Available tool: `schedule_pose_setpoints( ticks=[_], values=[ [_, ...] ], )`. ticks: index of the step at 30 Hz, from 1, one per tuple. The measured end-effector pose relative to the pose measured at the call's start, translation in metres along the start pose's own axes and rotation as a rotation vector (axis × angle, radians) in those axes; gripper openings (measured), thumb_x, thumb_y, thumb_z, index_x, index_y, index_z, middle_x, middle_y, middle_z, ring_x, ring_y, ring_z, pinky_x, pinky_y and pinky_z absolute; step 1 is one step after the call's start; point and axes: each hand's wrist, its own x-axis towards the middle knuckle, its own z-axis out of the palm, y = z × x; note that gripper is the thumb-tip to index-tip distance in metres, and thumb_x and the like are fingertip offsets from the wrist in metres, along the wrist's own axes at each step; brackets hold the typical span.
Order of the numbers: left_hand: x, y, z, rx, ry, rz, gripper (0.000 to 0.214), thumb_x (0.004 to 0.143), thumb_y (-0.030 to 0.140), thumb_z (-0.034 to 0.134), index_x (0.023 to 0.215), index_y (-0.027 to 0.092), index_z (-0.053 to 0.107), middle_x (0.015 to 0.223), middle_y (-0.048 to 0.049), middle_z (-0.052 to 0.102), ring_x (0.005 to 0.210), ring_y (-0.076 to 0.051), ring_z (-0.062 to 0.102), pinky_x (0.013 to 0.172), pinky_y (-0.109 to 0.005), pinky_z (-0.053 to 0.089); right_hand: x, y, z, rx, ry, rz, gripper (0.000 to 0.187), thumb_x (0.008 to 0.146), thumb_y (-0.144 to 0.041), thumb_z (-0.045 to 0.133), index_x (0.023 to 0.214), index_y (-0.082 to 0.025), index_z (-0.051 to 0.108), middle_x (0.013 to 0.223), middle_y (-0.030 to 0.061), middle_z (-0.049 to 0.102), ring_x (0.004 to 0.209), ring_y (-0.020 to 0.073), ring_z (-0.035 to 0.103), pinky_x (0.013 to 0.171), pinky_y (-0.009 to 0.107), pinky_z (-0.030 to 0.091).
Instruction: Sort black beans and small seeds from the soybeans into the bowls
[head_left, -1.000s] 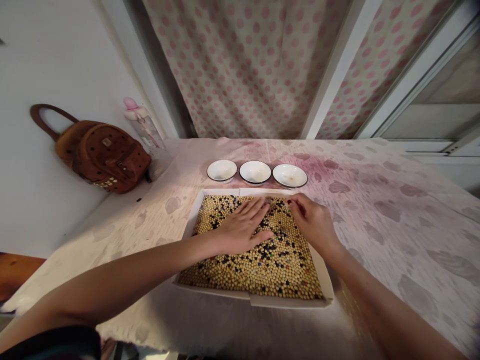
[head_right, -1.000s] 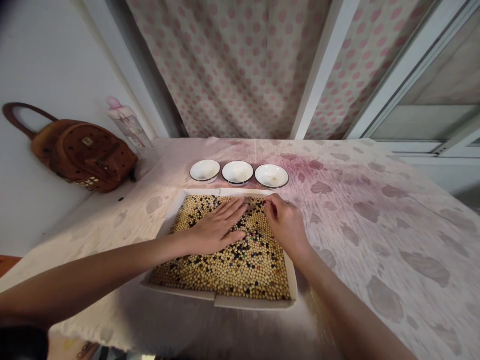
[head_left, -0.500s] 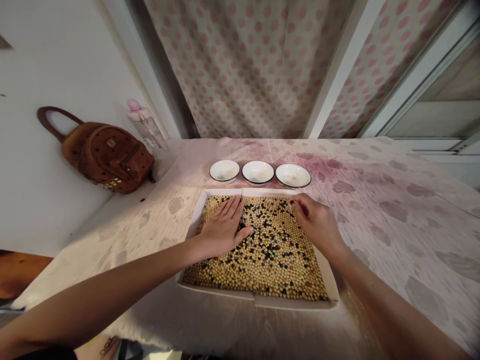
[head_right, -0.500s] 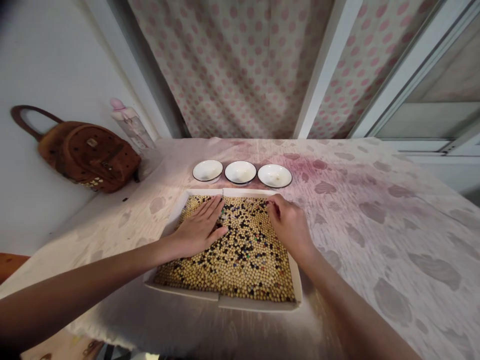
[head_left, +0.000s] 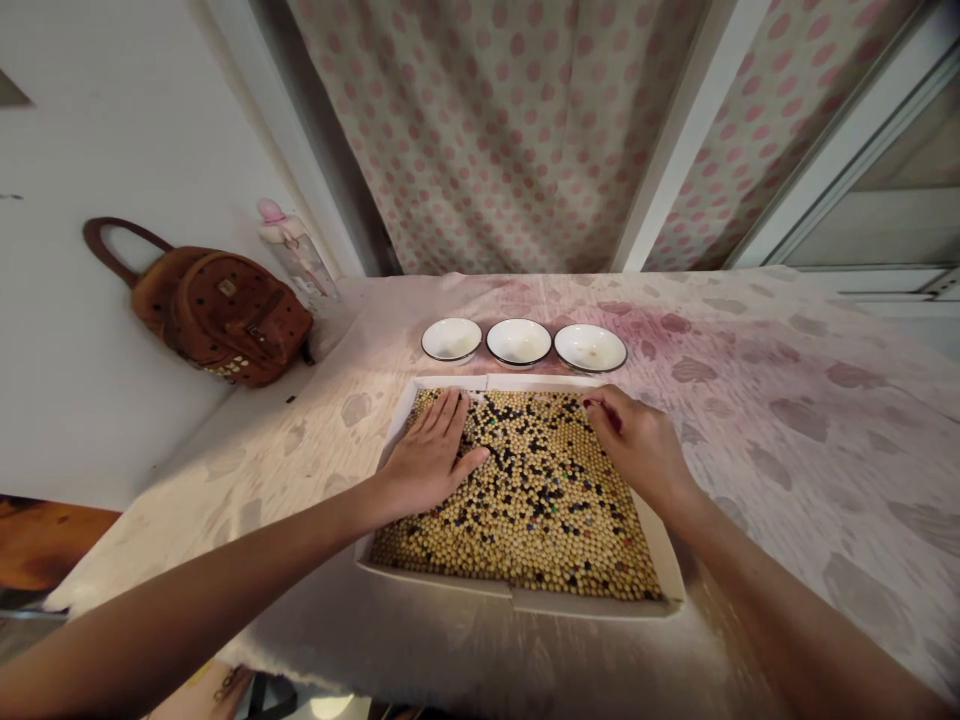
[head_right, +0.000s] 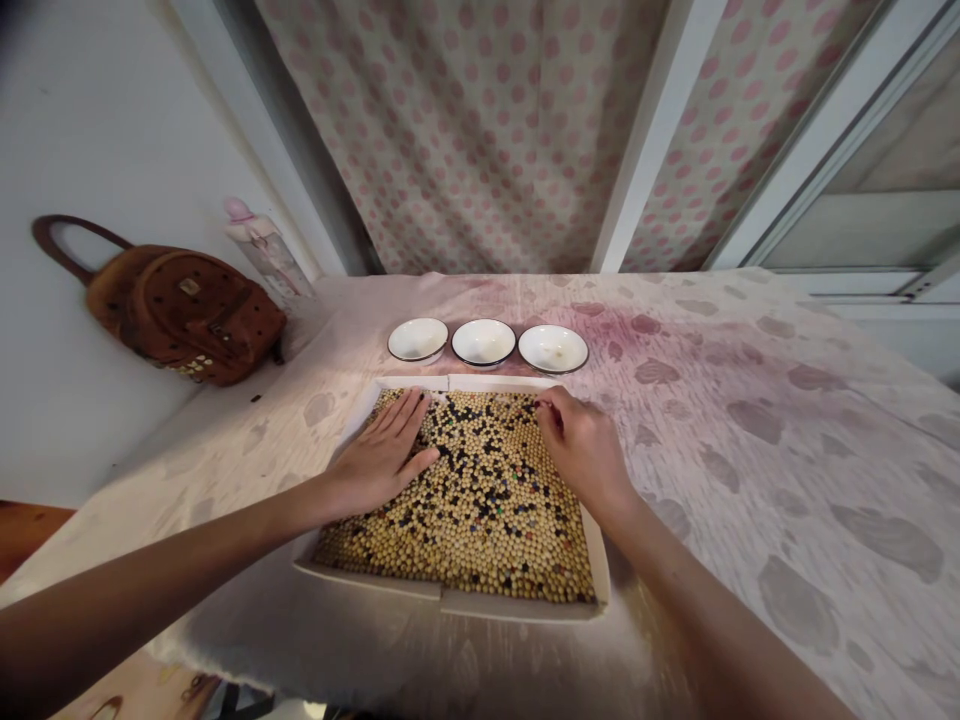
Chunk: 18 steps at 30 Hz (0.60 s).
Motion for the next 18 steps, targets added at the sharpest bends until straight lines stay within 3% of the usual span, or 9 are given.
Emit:
schedule_pose_setpoints(
  ticks=[10, 18],
  values=[
    [0.013, 0.013, 0.001, -0.008, -0.034, 0.081, 0.086, 0.103, 0.067, 0.020, 0.164, 0.013, -0.009, 0.170, -0.0149, -0.006, 0.157, -0.030, -0.005, 0.130, -0.048, 0.010, 0.000, -0.001, -0.001, -0.006, 0.006, -0.006, 0.023, 0.097, -0.032, 0.048, 0.093, -0.020, 0.067, 0.068, 0.0013, 0.065, 0.058, 0.0171, 0.059, 0.060, 0.028, 0.039],
    [0.006, 0.003, 0.003, -0.003, -0.002, 0.046, 0.086, 0.104, 0.067, 0.018, 0.162, 0.015, -0.020, 0.169, -0.0187, -0.005, 0.157, -0.033, -0.006, 0.129, -0.054, 0.010, 0.000, -0.001, 0.000, -0.020, 0.000, -0.013, 0.023, 0.097, -0.032, 0.047, 0.094, -0.020, 0.066, 0.068, 0.0014, 0.065, 0.058, 0.0176, 0.059, 0.061, 0.030, 0.039]
  ],
)
